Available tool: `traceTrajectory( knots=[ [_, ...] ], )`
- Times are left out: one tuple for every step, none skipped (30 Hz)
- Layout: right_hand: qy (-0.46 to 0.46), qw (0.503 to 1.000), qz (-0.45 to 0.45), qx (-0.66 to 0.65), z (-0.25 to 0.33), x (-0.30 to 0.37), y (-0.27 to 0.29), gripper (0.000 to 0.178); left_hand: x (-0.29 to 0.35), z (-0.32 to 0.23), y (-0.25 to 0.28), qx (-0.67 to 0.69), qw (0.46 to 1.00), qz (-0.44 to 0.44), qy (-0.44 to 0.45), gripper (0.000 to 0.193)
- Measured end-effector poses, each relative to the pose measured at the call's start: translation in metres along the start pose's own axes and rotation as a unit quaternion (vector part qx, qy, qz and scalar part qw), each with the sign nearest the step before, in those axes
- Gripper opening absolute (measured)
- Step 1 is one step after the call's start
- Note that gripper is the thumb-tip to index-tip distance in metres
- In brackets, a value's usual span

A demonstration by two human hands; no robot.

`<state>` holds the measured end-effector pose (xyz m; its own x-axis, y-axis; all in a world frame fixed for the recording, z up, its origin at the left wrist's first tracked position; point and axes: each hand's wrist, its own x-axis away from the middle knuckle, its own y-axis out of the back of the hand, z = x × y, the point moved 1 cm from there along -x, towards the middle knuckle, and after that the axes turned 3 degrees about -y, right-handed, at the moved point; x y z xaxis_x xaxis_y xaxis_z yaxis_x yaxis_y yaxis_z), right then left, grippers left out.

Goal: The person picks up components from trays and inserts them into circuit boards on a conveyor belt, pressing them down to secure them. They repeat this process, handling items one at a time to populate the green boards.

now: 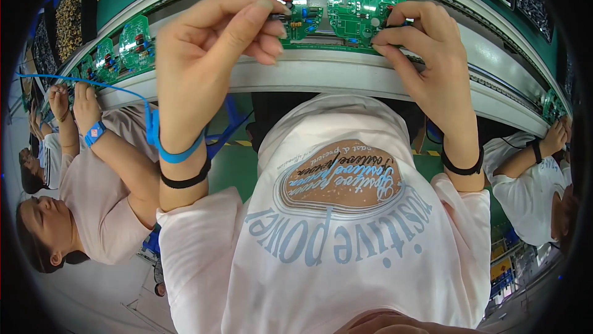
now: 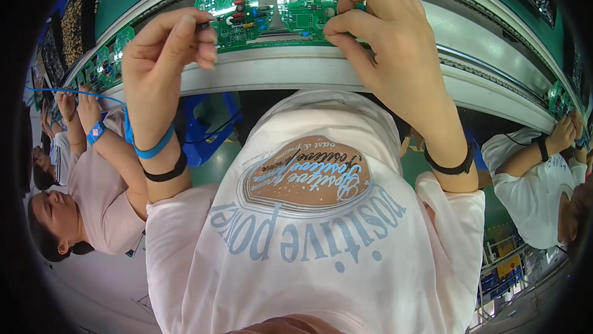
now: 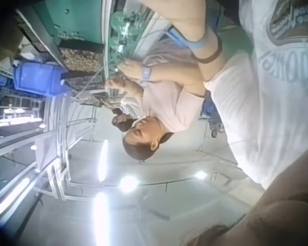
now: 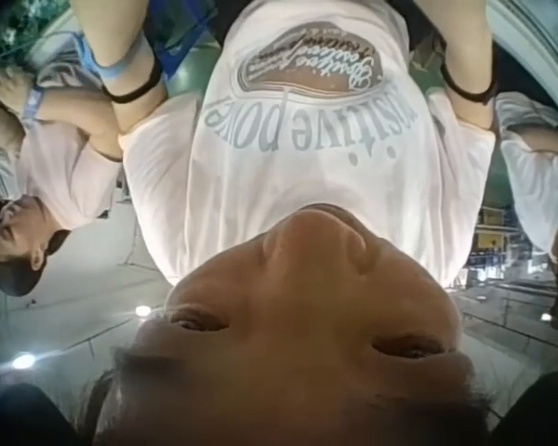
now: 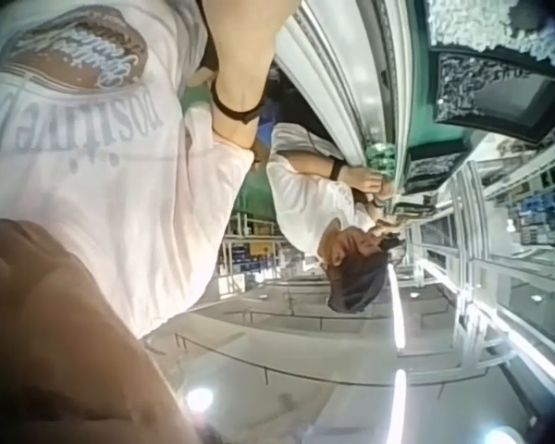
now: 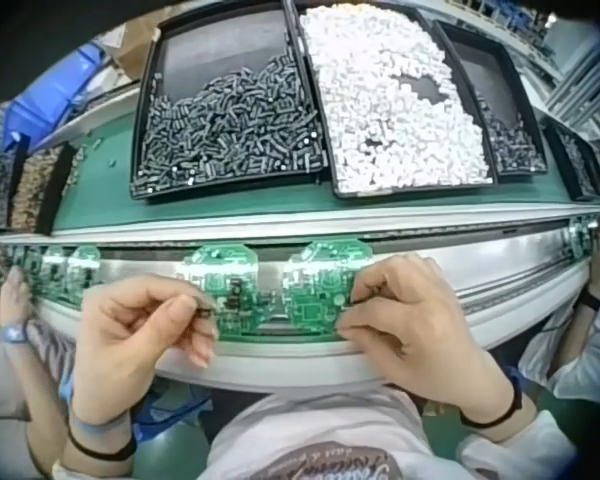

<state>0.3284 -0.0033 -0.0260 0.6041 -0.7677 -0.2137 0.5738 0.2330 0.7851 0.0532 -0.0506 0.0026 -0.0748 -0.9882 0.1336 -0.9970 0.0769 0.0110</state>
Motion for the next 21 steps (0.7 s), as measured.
traceTrajectory(
  knots=[
    [0.002,1.0,-0.002,-0.002,0.002,-0.001,0.001,0.017,0.0,0.003,-0.001,0.05,0.999,0.0,0.011,0.021],
    [0.016,1.0,-0.001,0.016,0.004,-0.001,0.001,0.017,0.0,0.005,-0.001,0.1,0.995,-0.001,0.022,0.021],
    [0.03,0.999,0.0,0.034,0.005,-0.001,0.001,0.017,0.0,0.006,-0.001,0.096,0.995,-0.002,0.022,0.021],
    [0.044,0.998,0.001,0.052,0.007,-0.002,0.001,0.017,0.0,0.007,0.0,0.096,0.995,0.001,0.028,0.021],
    [0.046,0.998,0.0,0.05,0.008,-0.002,0.001,0.017,0.001,0.007,0.0,0.098,0.995,0.003,0.036,0.021],
    [0.057,0.996,0.008,0.061,0.009,-0.003,0.001,0.017,0.002,0.008,0.0,0.099,0.994,0.005,0.043,0.021],
    [0.068,0.995,0.016,0.073,0.01,-0.003,0.002,0.017,0.003,0.008,0.0,0.097,0.994,0.003,0.042,0.021],
    [0.078,0.993,0.024,0.084,0.01,-0.003,0.002,0.018,0.003,0.008,-0.001,0.086,0.996,0.002,0.035,0.021],
    [0.079,0.993,0.023,0.083,0.011,-0.003,0.003,0.018,0.004,0.008,-0.001,0.076,0.997,0.001,0.028,0.022],
    [0.082,0.992,0.026,0.091,0.011,-0.002,0.004,0.018,0.005,0.008,-0.001,0.065,0.998,0.0,0.021,0.022],
    [0.083,0.991,0.028,0.1,0.011,-0.001,0.005,0.019,0.006,0.008,-0.001,0.064,0.998,0.0,0.021,0.022],
    [0.084,0.99,0.03,0.109,0.011,0.0,0.007,0.02,0.007,0.008,-0.001,0.05,0.999,-0.007,0.016,0.021],
    [0.084,0.99,0.029,0.108,0.01,0.002,0.009,0.02,0.007,0.007,-0.001,0.037,0.999,-0.015,0.011,0.02],
    [0.079,0.989,0.04,0.115,0.008,0.004,0.013,0.02,0.008,0.007,-0.002,0.024,0.999,-0.021,0.006,0.02],
    [0.074,0.988,0.051,0.123,0.007,0.006,0.017,0.021,0.01,0.007,-0.003,0.024,0.999,-0.02,0.007,0.02],
    [0.068,0.987,0.062,0.13,0.006,0.006,0.019,0.022,0.012,0.005,-0.006,-0.027,0.999,-0.041,0.001,0.017],
    [0.066,0.988,0.06,0.129,0.005,0.006,0.02,0.022,0.013,0.005,-0.008,-0.079,0.995,-0.061,-0.005,0.015],
    [0.069,0.987,0.062,0.13,0.005,0.007,0.02,0.023,0.014,0.005,-0.009,-0.13,0.988,-0.08,-0.012,0.013],
    [0.071,0.987,0.064,0.13,0.004,0.007,0.02,0.025,0.012,0.007,-0.009,-0.132,0.988,-0.076,-0.012,0.013],
    [0.075,0.986,0.067,0.13,0.004,0.006,0.021,0.026,0.01,0.008,-0.008,-0.224,0.97,-0.051,-0.072,0.013],
    [0.072,0.987,0.065,0.128,0.004,0.005,0.026,0.026,0.008,0.009,-0.008,-0.314,0.94,-0.024,-0.132,0.013]
  ],
)
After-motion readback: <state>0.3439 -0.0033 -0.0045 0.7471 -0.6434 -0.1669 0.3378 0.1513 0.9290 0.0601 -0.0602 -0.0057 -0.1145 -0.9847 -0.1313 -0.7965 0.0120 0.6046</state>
